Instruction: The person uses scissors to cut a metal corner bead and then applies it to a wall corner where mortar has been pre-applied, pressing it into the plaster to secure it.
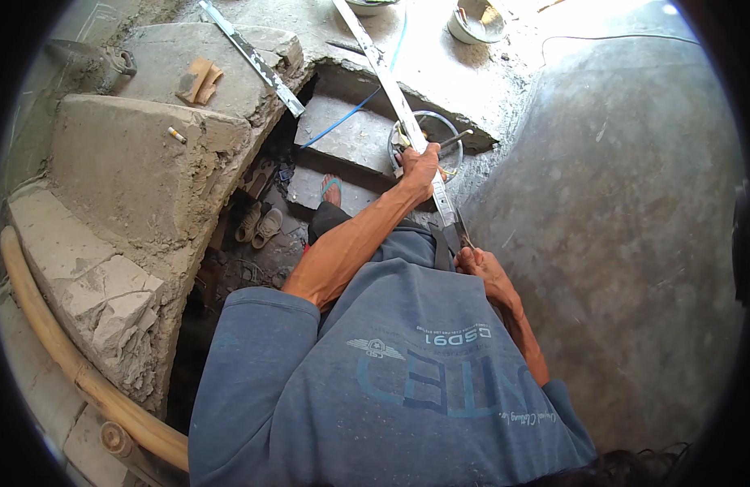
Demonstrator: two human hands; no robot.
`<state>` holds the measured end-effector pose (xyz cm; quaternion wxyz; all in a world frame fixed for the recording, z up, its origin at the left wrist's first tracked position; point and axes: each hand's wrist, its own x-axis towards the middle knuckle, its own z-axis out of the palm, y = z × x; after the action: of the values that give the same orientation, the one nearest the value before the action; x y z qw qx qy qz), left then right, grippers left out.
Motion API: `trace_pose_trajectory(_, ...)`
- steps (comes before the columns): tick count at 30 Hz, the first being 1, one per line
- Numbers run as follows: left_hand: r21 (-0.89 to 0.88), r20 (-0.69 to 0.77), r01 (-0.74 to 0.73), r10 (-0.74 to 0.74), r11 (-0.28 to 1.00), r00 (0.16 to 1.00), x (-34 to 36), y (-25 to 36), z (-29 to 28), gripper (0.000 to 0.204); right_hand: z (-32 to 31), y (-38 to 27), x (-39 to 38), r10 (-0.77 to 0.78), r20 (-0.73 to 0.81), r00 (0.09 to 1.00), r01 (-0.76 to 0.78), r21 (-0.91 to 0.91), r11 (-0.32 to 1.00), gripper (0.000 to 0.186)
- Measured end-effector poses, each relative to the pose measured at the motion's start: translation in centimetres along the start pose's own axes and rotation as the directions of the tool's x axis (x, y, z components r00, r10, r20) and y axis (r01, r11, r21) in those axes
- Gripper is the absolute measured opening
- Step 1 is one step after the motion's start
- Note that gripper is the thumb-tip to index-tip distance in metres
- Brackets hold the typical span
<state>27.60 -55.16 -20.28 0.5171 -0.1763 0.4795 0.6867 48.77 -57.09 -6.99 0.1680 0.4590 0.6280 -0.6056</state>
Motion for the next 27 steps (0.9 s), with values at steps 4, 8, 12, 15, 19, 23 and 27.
trace_pose_trajectory(4,-0.028,0.019,0.029,-0.029,0.999,0.999,1.4,-0.5,0.3,0.017,-3.0,-1.5,0.6,0.103,0.246,0.964,-0.152,0.188,0.970,0.065)
trace_pose_trajectory(8,-0.078,0.053,0.098,-0.094,0.992,0.994,0.6,0.5,1.6,0.018,-4.5,-0.8,-0.1,0.124,0.296,0.947,-0.221,0.321,0.921,0.063)
trace_pose_trajectory(12,-0.131,0.104,0.162,-0.149,0.978,0.983,0.3,1.2,1.7,0.016,-6.8,0.2,-2.2,0.092,0.298,0.950,-0.147,0.170,0.974,0.063)
trace_pose_trajectory(15,-0.070,0.154,0.186,-0.174,0.980,0.973,0.1,1.5,1.3,0.017,-6.6,0.9,-2.6,-0.108,-0.112,0.988,0.154,0.593,0.790,0.059)
trace_pose_trajectory(19,0.026,0.219,0.249,-0.249,0.968,0.944,0.9,1.5,0.7,0.018,-6.1,-2.9,2.6,-0.162,-0.652,0.740,0.657,0.652,0.378,0.059)
trace_pose_trajectory(23,0.066,0.274,0.228,-0.237,0.971,0.932,-0.3,2.7,1.2,0.018,-7.4,-5.5,10.3,-0.271,-0.844,0.463,0.867,0.369,0.335,0.052)
trace_pose_trajectory(27,-0.048,0.388,0.351,-0.306,0.935,0.869,0.5,2.1,1.2,0.017,-7.1,-7.8,16.8,-0.389,-0.809,0.441,0.843,0.224,0.489,0.032)
